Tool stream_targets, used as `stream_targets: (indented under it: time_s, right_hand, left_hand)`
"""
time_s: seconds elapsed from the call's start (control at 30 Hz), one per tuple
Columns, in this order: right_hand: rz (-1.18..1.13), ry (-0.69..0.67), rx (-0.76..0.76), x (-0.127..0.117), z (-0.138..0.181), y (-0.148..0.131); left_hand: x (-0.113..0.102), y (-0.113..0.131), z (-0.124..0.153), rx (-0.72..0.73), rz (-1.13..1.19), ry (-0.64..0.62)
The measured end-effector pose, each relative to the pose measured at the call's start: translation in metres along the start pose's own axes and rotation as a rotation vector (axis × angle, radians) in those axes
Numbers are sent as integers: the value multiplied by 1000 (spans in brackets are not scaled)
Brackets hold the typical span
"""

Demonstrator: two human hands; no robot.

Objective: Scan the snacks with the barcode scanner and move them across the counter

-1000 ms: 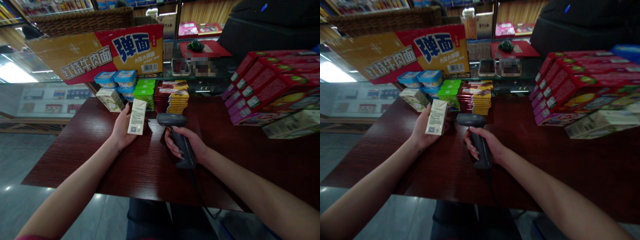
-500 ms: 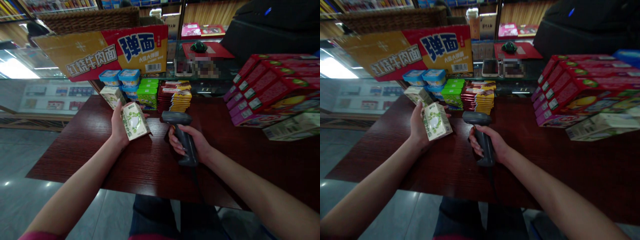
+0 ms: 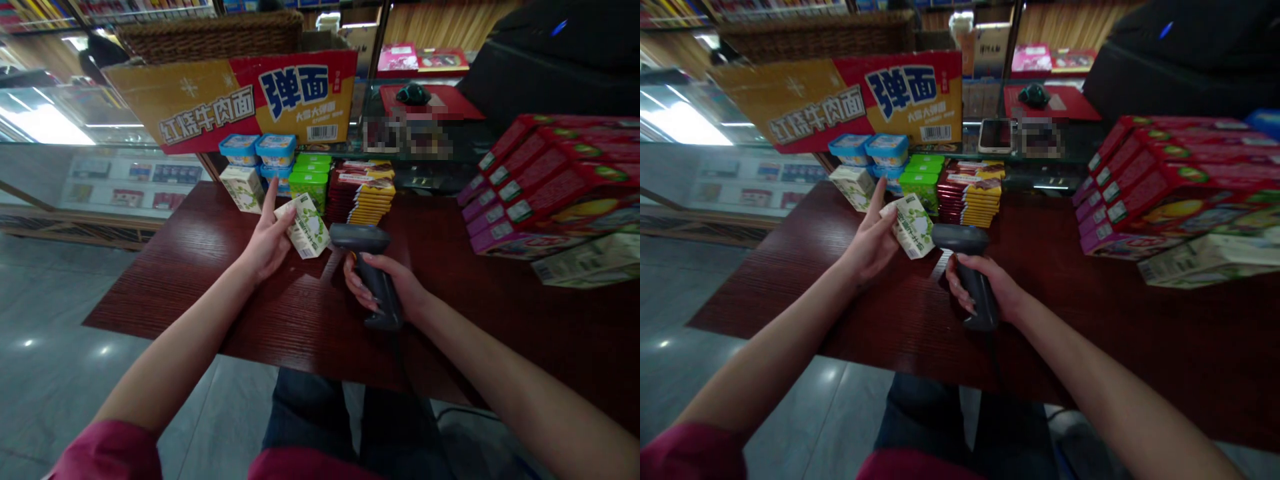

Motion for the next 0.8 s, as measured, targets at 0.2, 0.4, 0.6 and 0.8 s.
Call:
stream_targets:
  time_s: [0.2,0.4,0.6,0.8]
  right_hand:
    - [148,65,38,11,5,16]
    - [217,134,10,15,3,21]
    - [222,191,-28,18,5,18]
    - [212,243,-71,14,4,15]
  left_hand:
    - [-5,-3,-1,257,-493,129]
    - [-11,-4,2,399,-749,289]
    - [-20,-8,-1,292,-668,464]
    - [-23,-10,-6,236,-544,513]
Point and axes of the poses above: each hand's wrist, its own z-axis away from the middle knuckle, its own x-axis out of the palm, y = z × x, the point moved 3 cm from there along -z, towards the middle knuckle, and after that the axes turned 11 degrees about -z, right-handed, at the moved point
